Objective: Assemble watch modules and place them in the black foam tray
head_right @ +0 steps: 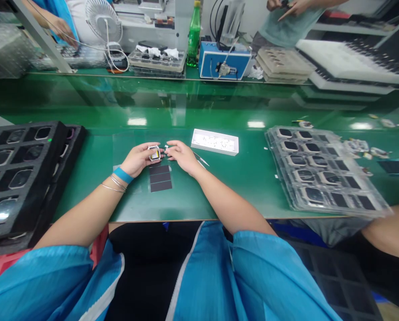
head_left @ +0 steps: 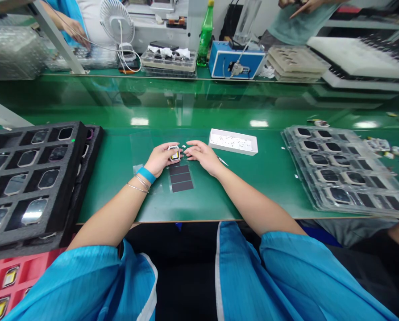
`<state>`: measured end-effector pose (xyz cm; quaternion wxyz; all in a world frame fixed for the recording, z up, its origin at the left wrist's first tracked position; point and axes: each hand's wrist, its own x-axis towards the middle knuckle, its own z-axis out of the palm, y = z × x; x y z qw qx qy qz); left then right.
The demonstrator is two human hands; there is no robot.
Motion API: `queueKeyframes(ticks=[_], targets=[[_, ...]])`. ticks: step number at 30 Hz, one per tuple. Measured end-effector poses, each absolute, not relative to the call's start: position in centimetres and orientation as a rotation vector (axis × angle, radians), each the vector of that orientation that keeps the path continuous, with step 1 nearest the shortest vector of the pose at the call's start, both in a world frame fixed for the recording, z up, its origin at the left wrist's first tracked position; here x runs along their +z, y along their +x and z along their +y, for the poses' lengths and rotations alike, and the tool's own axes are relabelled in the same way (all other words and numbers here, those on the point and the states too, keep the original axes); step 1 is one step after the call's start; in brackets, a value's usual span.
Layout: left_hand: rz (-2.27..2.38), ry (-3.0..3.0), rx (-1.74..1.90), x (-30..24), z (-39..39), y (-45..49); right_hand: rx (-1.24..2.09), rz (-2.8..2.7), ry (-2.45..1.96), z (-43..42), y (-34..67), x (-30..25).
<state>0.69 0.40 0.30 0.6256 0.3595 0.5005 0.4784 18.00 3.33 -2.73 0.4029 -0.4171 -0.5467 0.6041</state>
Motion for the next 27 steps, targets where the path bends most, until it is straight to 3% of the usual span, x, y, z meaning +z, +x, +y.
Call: queueKeyframes(ticks=[27], targets=[[1.172, 0.886, 1.083, 0.48, 0.32, 0.62, 1.512, -1.400, -1.051, 3.17, 18.02, -2.55]])
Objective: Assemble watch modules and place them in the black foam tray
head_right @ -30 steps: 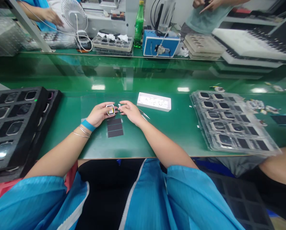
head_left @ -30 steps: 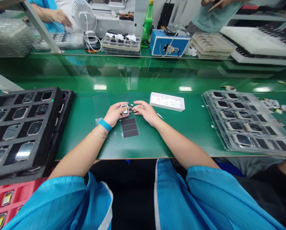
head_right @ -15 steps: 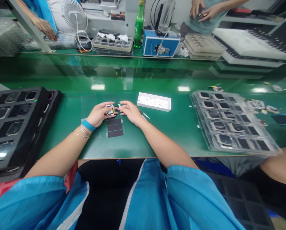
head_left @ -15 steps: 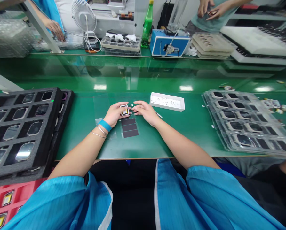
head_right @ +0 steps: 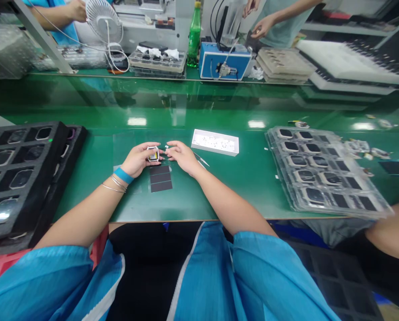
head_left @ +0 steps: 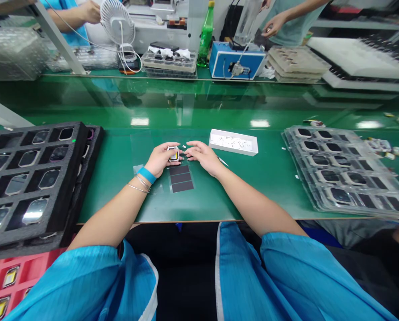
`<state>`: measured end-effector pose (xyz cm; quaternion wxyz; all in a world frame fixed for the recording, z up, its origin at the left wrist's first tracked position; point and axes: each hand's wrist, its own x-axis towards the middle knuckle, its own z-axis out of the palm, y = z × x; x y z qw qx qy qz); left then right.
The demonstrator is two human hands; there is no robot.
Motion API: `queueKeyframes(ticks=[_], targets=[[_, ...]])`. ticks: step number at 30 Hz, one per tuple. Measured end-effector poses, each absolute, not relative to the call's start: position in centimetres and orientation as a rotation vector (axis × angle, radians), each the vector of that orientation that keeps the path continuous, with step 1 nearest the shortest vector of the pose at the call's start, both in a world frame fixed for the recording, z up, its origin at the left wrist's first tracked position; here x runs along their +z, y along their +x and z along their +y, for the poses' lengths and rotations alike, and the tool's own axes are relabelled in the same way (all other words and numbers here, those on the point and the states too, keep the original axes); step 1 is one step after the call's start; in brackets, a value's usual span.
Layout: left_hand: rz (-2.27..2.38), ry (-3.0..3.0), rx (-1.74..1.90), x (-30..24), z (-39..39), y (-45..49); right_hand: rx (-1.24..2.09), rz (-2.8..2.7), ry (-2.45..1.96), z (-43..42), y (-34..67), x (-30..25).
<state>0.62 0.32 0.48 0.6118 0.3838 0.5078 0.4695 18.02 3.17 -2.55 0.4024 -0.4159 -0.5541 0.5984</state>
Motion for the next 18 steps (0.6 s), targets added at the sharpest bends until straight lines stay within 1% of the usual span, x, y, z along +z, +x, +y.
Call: queueKeyframes(ticks=[18], targets=[[1.207, 0.889, 1.076, 0.69, 0.26, 0.79, 1.512, -1.388, -1.059, 3.15, 18.00, -2.50]])
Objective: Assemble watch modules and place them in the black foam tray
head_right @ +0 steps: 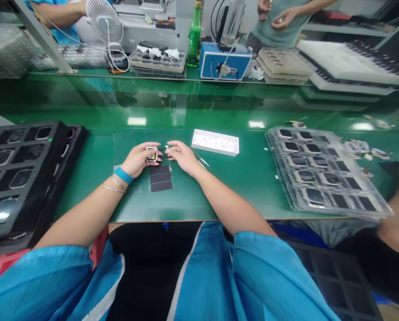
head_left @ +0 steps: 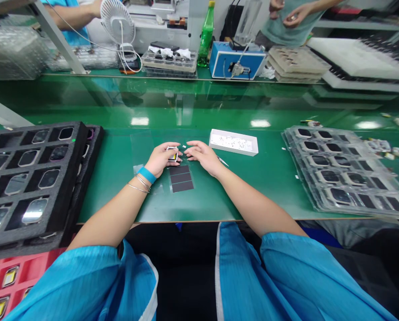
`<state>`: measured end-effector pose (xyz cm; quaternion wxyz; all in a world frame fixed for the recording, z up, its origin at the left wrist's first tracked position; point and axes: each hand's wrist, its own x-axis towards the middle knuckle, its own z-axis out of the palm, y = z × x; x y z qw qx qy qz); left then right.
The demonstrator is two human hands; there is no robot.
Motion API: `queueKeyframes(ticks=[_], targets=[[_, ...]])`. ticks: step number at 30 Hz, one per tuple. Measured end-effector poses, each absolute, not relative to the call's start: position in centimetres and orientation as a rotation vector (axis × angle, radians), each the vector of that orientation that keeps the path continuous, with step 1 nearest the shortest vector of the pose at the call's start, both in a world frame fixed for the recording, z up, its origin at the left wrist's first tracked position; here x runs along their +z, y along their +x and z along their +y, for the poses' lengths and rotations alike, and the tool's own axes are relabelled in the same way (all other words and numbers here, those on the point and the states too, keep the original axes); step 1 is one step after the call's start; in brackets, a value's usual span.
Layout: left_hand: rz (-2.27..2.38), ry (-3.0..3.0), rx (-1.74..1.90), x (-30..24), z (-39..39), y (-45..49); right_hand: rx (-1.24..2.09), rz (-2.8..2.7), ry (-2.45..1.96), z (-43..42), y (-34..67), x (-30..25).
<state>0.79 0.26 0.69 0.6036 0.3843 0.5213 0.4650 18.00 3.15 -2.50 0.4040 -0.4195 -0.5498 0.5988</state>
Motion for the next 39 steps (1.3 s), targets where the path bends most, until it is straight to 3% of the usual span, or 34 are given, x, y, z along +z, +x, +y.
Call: queueKeyframes(ticks=[39], targets=[[1.119, 0.849, 1.144, 0.22, 0.39, 0.82, 1.532, -1.352, -1.058, 3.06, 17.85, -2.30]])
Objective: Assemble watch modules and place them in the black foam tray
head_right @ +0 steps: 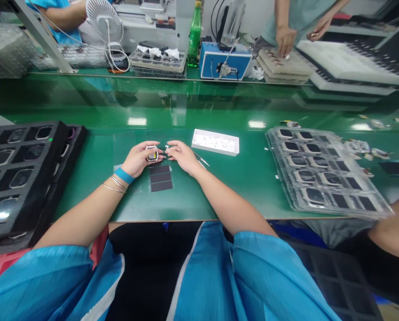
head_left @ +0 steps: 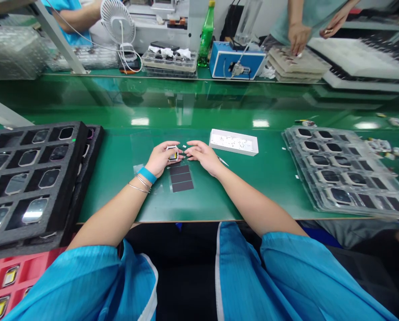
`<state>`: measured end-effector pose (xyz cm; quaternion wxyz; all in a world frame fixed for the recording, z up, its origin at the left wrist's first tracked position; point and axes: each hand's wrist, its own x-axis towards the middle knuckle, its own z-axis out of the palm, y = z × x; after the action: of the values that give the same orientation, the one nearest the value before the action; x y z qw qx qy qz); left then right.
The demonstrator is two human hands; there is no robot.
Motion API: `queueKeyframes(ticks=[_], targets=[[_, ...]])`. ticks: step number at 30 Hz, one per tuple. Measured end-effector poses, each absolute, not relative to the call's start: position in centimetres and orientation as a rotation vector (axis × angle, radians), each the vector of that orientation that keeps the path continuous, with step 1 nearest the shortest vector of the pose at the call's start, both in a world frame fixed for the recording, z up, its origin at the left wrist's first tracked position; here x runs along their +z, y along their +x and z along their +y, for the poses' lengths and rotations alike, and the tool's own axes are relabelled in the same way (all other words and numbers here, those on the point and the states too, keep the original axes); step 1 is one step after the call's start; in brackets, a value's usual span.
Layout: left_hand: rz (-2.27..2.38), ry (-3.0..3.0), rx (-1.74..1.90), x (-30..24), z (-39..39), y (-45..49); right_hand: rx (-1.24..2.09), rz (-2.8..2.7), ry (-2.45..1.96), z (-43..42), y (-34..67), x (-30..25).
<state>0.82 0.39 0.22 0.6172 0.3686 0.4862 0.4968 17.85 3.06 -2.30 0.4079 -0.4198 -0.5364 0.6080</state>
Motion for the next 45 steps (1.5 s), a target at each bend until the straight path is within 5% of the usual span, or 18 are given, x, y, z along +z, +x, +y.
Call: queueKeyframes(ticks=[45], targets=[[1.005, 0.870, 1.225, -0.42, 0.86, 0.25, 1.518, -1.395, -1.067, 3.21, 17.99, -2.60]])
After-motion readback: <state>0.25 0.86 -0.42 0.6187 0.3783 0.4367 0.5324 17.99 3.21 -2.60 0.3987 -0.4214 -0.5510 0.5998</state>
